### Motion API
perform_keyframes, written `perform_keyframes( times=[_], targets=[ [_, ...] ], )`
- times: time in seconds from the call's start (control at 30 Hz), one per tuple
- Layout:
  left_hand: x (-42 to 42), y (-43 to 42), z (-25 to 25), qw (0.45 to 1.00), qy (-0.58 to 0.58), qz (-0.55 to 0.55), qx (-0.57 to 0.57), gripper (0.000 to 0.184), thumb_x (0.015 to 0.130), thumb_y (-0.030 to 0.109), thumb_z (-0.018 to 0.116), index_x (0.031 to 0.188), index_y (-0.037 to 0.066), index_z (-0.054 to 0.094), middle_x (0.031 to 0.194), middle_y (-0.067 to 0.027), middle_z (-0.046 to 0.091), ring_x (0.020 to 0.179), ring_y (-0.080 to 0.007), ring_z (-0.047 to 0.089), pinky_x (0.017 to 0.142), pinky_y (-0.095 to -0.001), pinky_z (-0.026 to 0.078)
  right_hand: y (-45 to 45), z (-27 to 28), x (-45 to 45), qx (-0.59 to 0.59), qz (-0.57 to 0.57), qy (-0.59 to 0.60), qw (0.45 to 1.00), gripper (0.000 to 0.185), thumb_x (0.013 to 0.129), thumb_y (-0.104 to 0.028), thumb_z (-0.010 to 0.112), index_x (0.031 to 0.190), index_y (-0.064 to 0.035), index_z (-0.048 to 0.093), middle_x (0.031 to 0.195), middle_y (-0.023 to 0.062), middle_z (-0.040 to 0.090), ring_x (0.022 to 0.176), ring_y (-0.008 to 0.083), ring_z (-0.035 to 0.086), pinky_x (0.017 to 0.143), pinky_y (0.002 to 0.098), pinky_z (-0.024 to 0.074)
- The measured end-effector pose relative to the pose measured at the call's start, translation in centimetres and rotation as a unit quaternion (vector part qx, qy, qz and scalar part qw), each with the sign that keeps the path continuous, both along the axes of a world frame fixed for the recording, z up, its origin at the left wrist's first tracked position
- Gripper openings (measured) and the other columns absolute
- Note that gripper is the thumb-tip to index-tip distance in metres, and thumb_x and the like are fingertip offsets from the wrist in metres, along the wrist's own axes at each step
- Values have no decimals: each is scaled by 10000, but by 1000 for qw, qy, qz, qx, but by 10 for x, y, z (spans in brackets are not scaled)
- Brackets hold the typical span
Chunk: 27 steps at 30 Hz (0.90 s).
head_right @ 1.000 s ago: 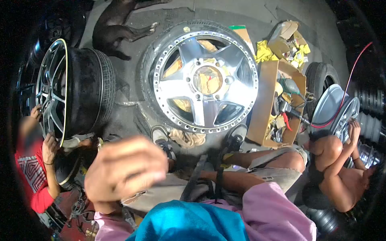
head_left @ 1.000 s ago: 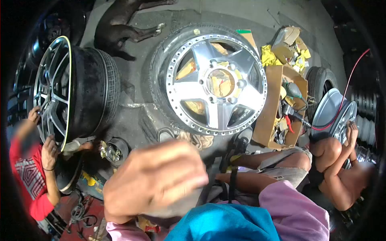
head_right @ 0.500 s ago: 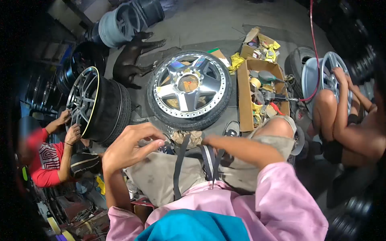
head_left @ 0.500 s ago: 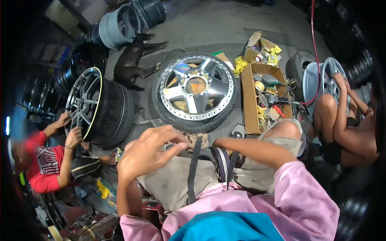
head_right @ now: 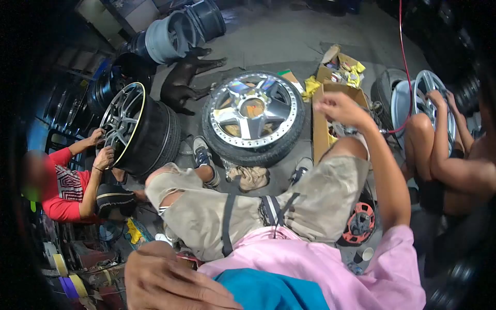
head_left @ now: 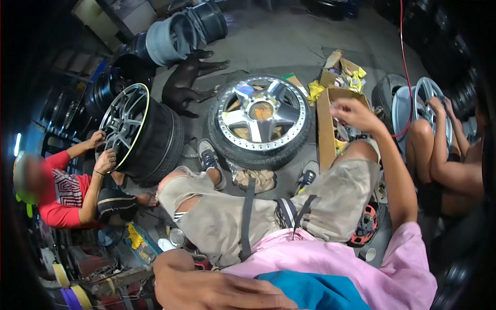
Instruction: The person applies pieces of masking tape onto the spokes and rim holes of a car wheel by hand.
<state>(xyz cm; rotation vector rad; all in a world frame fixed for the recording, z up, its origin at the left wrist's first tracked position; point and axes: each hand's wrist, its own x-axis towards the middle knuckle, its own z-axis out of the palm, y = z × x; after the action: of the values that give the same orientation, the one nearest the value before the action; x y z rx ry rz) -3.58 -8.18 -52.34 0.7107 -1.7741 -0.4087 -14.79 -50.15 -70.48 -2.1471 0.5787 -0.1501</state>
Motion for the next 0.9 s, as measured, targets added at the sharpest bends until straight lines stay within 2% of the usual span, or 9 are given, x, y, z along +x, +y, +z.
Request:
perform_keyframes(
  times=[0.1,0.17,0.2,0.53,0.63,0.77,0.8,0.83,0.9],
  targets=[
    [19,0,6,997,37,42,-48,123,847,7,745,871,-111,767,813,-205,706,670,-210,716,550,-298,561,10,-42,-20,71,-21,41,996,288,994,-280,701,977,7,717,760,40,665,649,108,636,614,291,517],
    [40,-7,0,996,67,-49,-33,54,820,-64,754,811,-113,732,791,-192,689,647,-231,698,542,-297,548,20,-26,-19,62,-42,166,983,292,990,-275,705,968,16,708,767,50,669,665,113,645,627,300,523],
    [54,-10,6,993,65,-100,3,58,804,-104,759,774,-113,709,788,-189,681,641,-244,690,536,-298,539,20,-27,-18,46,-27,128,990,297,994,-276,699,981,21,708,776,61,675,678,123,652,637,313,523],
    [83,-17,-39,977,207,-47,-12,92,834,-72,778,826,-102,691,812,-166,661,630,-254,652,512,-334,499,16,-30,8,37,-26,162,986,285,995,-251,690,1025,32,701,816,66,682,725,134,670,670,309,521],
    [92,-6,-43,977,165,-105,85,89,847,-33,778,861,-67,697,845,-160,673,643,-245,646,513,-334,498,29,-14,20,40,-25,186,981,284,999,-255,687,1022,28,697,809,57,674,722,122,655,666,305,518],
    [127,37,-56,970,103,24,218,382,829,277,891,1069,5,773,1020,-162,761,839,-233,751,692,-290,601,21,-21,15,41,8,214,976,264,1016,-244,665,1030,18,693,821,24,661,713,106,612,660,289,505],
    [148,44,-57,986,44,73,144,397,804,280,906,1039,-12,775,977,-139,765,828,-220,750,670,-277,596,22,-19,18,65,5,223,973,254,1018,-237,663,1051,12,695,819,14,661,711,101,608,658,279,499],
    [163,64,-55,968,4,169,186,327,801,248,901,989,7,783,965,-137,762,829,-241,751,655,-275,591,21,-21,17,88,1,232,969,245,1020,-230,660,1072,6,698,818,5,661,708,96,604,656,269,492],
    [170,101,-70,850,118,447,252,142,867,129,780,901,-5,747,963,-138,746,794,-214,707,673,-305,546,4,-38,12,56,51,214,974,242,1025,-237,659,1101,-11,699,809,-8,654,697,82,594,632,252,479]
  ],
)
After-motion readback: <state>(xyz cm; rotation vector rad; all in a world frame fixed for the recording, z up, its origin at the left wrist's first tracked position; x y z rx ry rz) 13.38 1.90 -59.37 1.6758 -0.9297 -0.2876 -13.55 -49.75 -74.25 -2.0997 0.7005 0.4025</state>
